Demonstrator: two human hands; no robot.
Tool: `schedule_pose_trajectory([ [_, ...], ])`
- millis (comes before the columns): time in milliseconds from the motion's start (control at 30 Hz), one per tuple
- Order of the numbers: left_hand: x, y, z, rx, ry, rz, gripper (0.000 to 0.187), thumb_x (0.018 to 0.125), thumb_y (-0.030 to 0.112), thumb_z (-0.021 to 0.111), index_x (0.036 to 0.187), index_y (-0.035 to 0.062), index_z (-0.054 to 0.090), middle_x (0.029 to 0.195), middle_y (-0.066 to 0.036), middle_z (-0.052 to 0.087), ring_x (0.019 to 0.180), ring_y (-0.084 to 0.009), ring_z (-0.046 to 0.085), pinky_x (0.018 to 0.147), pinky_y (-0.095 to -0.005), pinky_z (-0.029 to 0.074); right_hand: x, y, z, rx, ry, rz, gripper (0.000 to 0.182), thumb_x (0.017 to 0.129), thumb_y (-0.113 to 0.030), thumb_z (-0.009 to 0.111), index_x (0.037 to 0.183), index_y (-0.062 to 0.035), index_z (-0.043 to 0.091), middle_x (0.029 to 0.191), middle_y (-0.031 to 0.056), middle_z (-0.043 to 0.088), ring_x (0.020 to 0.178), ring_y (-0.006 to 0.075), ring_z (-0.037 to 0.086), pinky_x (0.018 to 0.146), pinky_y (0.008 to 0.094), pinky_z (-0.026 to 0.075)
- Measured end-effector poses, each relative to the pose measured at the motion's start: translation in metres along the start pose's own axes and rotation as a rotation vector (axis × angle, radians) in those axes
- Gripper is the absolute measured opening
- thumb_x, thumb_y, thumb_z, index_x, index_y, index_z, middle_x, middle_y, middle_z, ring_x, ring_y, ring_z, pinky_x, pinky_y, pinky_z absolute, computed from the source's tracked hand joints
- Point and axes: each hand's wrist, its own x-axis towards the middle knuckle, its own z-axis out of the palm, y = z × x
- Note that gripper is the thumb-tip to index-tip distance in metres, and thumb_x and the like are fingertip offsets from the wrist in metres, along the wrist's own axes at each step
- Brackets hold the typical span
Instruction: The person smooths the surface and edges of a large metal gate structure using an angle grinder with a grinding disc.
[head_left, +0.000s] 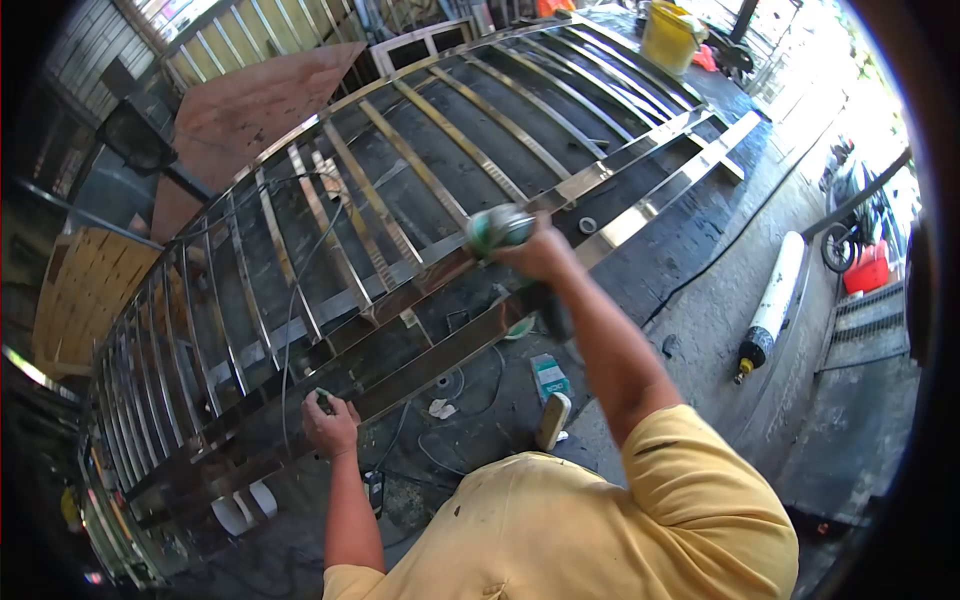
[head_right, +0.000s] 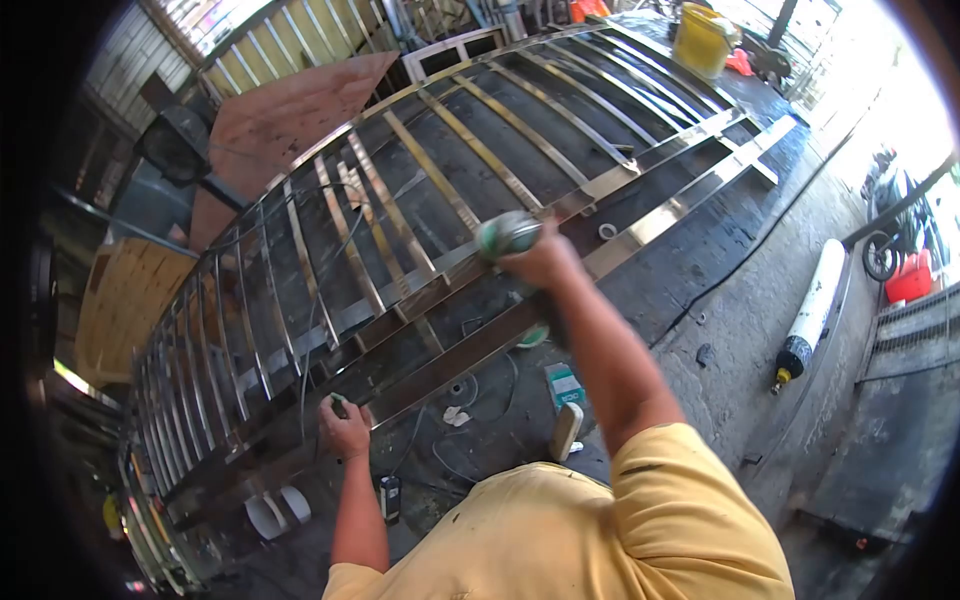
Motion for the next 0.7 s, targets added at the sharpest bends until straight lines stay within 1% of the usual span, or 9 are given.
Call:
schedule_pose_trajectory([
  [133, 0.0, 0.003, -0.005, -0.044, -0.015, -0.018, 0.033, 0.091, 0.022, 0.064, 0.119, 0.0044, 0.062, 0.113, -0.018, 0.068, 0.101, -0.0412, 0.067, 0.086, -0.0504, 0.054, -0.048, -0.044, 0.071, 0.042, -0.257, -0.166, 0.113, 0.064, -0.047, 0.093, 0.147, 0.0047, 0.037, 0.12, 0.0296, 0.069, 0.116, 0.0418, 0.068, 0.099, 0.0442, 0.054],
  [167, 0.0, 0.005, -0.008, -0.05, -0.015, -0.026, 0.033, 0.092, 0.022, 0.064, 0.119, 0.0043, 0.062, 0.113, -0.018, 0.068, 0.101, -0.0414, 0.067, 0.086, -0.0507, 0.053, -0.058, -0.052, 0.085, 0.045, -0.308, -0.224, 0.104, 0.068, -0.046, 0.092, 0.142, 0.0053, 0.04, 0.115, 0.0301, 0.07, 0.109, 0.0429, 0.07, 0.094, 0.0438, 0.056],
  [233, 0.0, 0.002, -0.007, -0.066, 0.001, -0.005, 0.033, 0.092, 0.023, 0.063, 0.119, 0.0045, 0.062, 0.113, -0.019, 0.068, 0.101, -0.0418, 0.067, 0.086, -0.0511, 0.053, -0.092, -0.067, 0.093, 0.018, -0.33, -0.286, 0.098, 0.071, -0.043, 0.089, 0.142, 0.0031, 0.041, 0.114, 0.032, 0.069, 0.11, 0.046, 0.068, 0.093, 0.0473, 0.055],
  [300, 0.001, -0.002, -0.003, -0.087, 0.013, 0.004, 0.033, 0.092, 0.023, 0.063, 0.119, 0.0047, 0.062, 0.113, -0.019, 0.068, 0.101, -0.042, 0.067, 0.085, -0.0514, 0.053, -0.119, -0.063, 0.094, 0.054, -0.413, -0.311, 0.098, 0.071, -0.042, 0.085, 0.145, 0.0024, 0.04, 0.118, 0.0305, 0.069, 0.113, 0.0447, 0.067, 0.095, 0.0472, 0.055],
  [400, -0.002, -0.004, 0.0, -0.109, 0.018, -0.013, 0.032, 0.092, 0.024, 0.063, 0.119, 0.0054, 0.062, 0.112, -0.019, 0.068, 0.101, -0.0417, 0.067, 0.084, -0.0514, 0.053, -0.16, -0.051, 0.082, 0.041, -0.489, -0.306, 0.094, 0.072, -0.041, 0.085, 0.144, 0.0017, 0.041, 0.114, 0.0306, 0.07, 0.109, 0.0461, 0.068, 0.093, 0.0487, 0.055],
  [500, -0.001, -0.004, 0.002, -0.104, 0.023, -0.037, 0.032, 0.092, 0.024, 0.063, 0.118, 0.006, 0.062, 0.111, -0.019, 0.068, 0.1, -0.0414, 0.066, 0.084, -0.0514, 0.053, -0.185, -0.033, 0.079, 0.022, -0.463, -0.328, 0.095, 0.072, -0.045, 0.086, 0.141, 0.0024, 0.043, 0.11, 0.0327, 0.069, 0.108, 0.0472, 0.068, 0.09, 0.0489, 0.055],
  [533, -0.001, -0.005, 0.004, -0.109, 0.023, -0.035, 0.031, 0.092, 0.024, 0.063, 0.118, 0.0062, 0.062, 0.11, -0.018, 0.068, 0.1, -0.0413, 0.066, 0.084, -0.0514, 0.053, -0.189, -0.03, 0.073, 0.005, -0.476, -0.296, 0.098, 0.072, -0.046, 0.088, 0.144, 0.001, 0.041, 0.112, 0.0327, 0.069, 0.108, 0.0472, 0.068, 0.091, 0.0483, 0.055],
  [633, -0.001, -0.006, 0.005, -0.109, 0.031, -0.026, 0.032, 0.091, 0.024, 0.064, 0.118, 0.0066, 0.062, 0.11, -0.017, 0.068, 0.1, -0.0413, 0.066, 0.083, -0.0513, 0.053, -0.188, -0.006, 0.057, 0.001, -0.408, -0.237, 0.102, 0.071, -0.047, 0.09, 0.147, -0.0001, 0.039, 0.114, 0.0302, 0.07, 0.108, 0.0441, 0.069, 0.094, 0.0458, 0.055],
  [700, -0.002, -0.01, 0.009, -0.129, 0.043, -0.013, 0.032, 0.091, 0.025, 0.064, 0.118, 0.0071, 0.062, 0.11, -0.016, 0.068, 0.099, -0.0412, 0.066, 0.083, -0.0516, 0.053, -0.171, 0.022, 0.039, -0.012, -0.309, -0.168, 0.106, 0.07, -0.046, 0.093, 0.149, -0.0005, 0.038, 0.115, 0.0268, 0.071, 0.108, 0.039, 0.071, 0.097, 0.0428, 0.055],
])
